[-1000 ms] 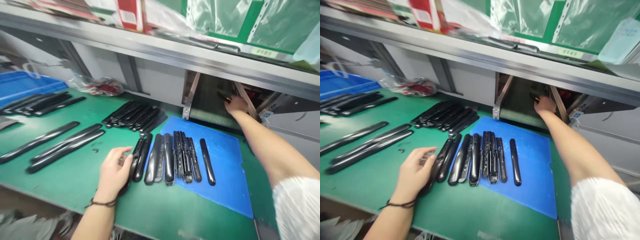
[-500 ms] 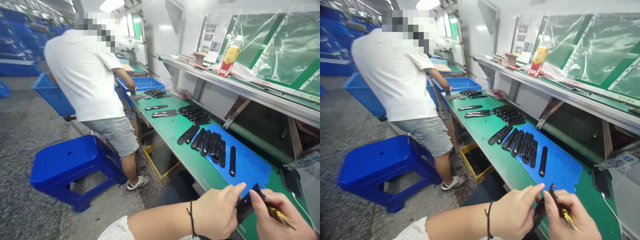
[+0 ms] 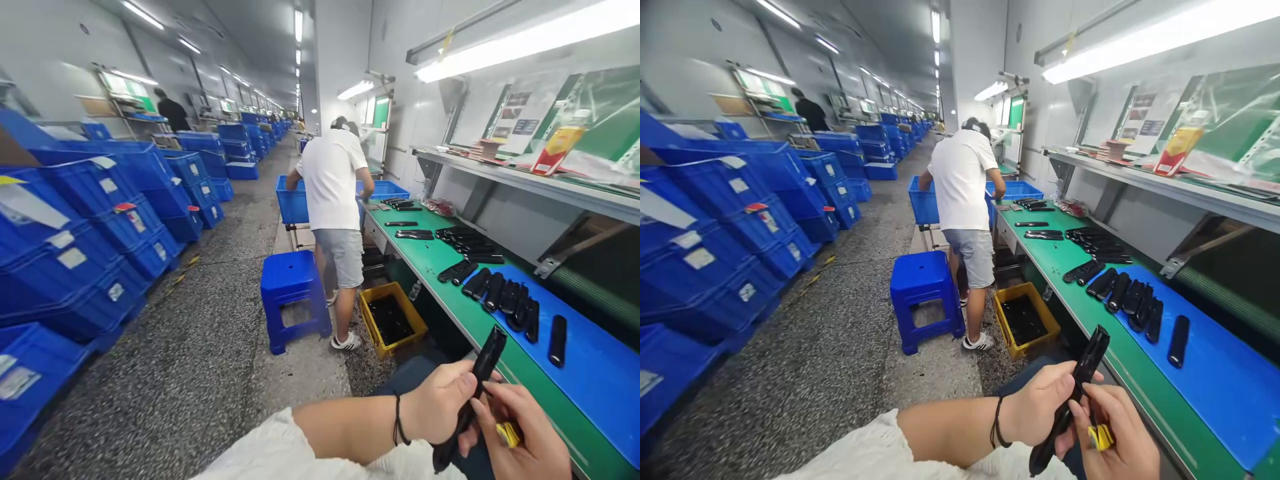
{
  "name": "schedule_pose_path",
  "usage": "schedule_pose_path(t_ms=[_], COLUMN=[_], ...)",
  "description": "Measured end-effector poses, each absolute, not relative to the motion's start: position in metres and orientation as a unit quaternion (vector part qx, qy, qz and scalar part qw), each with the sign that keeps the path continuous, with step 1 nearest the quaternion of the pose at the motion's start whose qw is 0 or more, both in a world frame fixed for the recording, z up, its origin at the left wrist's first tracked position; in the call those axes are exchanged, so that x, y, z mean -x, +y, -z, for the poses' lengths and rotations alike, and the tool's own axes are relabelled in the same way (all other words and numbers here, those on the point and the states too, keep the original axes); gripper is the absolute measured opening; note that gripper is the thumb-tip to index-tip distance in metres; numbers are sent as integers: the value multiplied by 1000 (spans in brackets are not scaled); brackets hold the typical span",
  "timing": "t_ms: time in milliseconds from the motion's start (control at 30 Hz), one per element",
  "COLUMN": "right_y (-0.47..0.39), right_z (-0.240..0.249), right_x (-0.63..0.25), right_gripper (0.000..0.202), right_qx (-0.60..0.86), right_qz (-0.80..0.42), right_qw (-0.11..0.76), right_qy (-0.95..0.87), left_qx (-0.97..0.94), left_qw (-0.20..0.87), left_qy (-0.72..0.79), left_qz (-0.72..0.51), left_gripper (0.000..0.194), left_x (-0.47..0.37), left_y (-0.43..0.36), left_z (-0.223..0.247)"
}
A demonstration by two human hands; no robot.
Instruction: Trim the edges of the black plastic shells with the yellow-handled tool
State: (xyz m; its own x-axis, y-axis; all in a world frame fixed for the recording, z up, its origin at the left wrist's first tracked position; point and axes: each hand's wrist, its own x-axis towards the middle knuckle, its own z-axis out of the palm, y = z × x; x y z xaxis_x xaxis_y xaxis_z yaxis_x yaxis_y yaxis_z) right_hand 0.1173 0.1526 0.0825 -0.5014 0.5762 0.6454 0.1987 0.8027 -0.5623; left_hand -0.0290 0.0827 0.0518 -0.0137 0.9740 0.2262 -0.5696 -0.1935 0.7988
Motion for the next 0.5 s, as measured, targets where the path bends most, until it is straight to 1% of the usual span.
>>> schedule_pose_path(t_ms=[100,233,367,433,500], right_y=[144,135,143,154,163], right_z=[-74,-75,-76,-74,-71], right_x=[-104,-77,-43,-27,-17], right_gripper=[7,9,9,5,6], right_qx=[205,190,169,166,182], right_qz=[-264,-339,-350,-358,-373], right_qw=[458,453,458,446,430], right_qy=[-824,-802,-800,-803,-801], left_qx=[-389,-385,-330,-313,-314], left_qw=[587,559,591,609,616], left_qy=[283,323,333,339,345], left_qz=[-651,-659,-656,-645,-634], left_gripper=[65,50,44,43,42], left_x=[38,57,87,101,111], left_y=[66,49,51,56,60], left_z=[-55,-61,-60,-57,-54])
